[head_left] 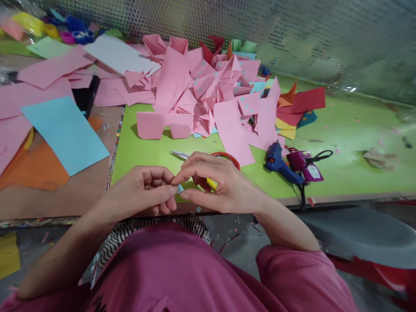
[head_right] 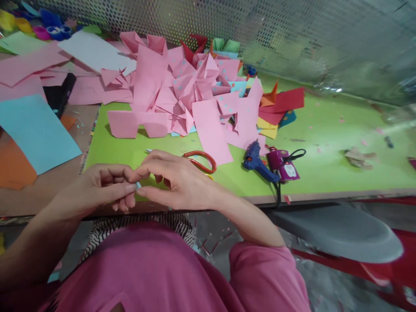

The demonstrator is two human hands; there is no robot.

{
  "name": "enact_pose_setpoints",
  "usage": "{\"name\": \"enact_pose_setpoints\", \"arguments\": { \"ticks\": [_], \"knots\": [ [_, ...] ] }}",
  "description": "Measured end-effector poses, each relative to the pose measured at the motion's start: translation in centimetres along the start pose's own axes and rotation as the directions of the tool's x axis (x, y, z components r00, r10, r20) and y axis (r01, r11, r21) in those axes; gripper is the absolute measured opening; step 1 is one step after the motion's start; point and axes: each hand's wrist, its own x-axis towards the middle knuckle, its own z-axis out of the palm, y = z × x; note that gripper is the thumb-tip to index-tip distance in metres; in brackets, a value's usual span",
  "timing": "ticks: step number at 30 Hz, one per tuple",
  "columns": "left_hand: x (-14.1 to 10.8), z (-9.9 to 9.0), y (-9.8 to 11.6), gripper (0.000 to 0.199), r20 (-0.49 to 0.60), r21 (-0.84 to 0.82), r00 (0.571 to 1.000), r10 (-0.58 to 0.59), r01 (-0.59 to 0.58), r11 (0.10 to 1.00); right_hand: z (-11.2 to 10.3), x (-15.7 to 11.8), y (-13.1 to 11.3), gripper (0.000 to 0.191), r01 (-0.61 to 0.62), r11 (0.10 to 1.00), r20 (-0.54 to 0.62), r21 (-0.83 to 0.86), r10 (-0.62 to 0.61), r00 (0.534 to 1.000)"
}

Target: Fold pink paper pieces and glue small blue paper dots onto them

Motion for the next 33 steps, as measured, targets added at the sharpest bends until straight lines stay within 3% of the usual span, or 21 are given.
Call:
{"name": "enact_pose_setpoints", "arguments": {
  "ticks": [7,21,24,26,29,33],
  "knots": [
    [0.2,-0.7,-0.3,0.020,0.002,-0.152,0.999,0.040,-0.039,0.988,0.4,-0.1,0.4,0.014,0.001,1.000,-0.095,-0.022,-0.003,0.995],
    [0.4,-0.7,-0.5,0.028,-0.026,-0.110,0.999,-0.046,0.042,0.993,0.6,0.0,0.9,0.009,0.057,0.998,-0.112,-0.008,-0.057,0.992],
    [0.5,-0.7,-0.6,0.025,-0.053,-0.068,0.999,-0.001,-0.003,0.998,0.9,-0.2,1.0,0.010,0.048,0.998,-0.135,0.038,-0.043,0.990],
    [0.4,-0.5,-0.5,0.021,-0.100,-0.018,0.993,0.054,-0.057,0.998,1.2,-0.5,0.9,0.012,-0.017,0.997,-0.177,0.077,0.030,0.984],
    [0.3,0.0,-0.3,0.014,-0.196,0.066,0.963,0.187,-0.177,0.982,1.6,-0.9,0.6,0.014,-0.141,0.985,-0.232,0.098,0.160,0.959],
    [-0.1,0.8,-0.2,0.009,-0.260,0.145,0.921,0.290,-0.259,0.955,2.0,-0.8,0.1,0.013,-0.149,0.987,-0.217,0.058,0.159,0.963]
  ]
}}
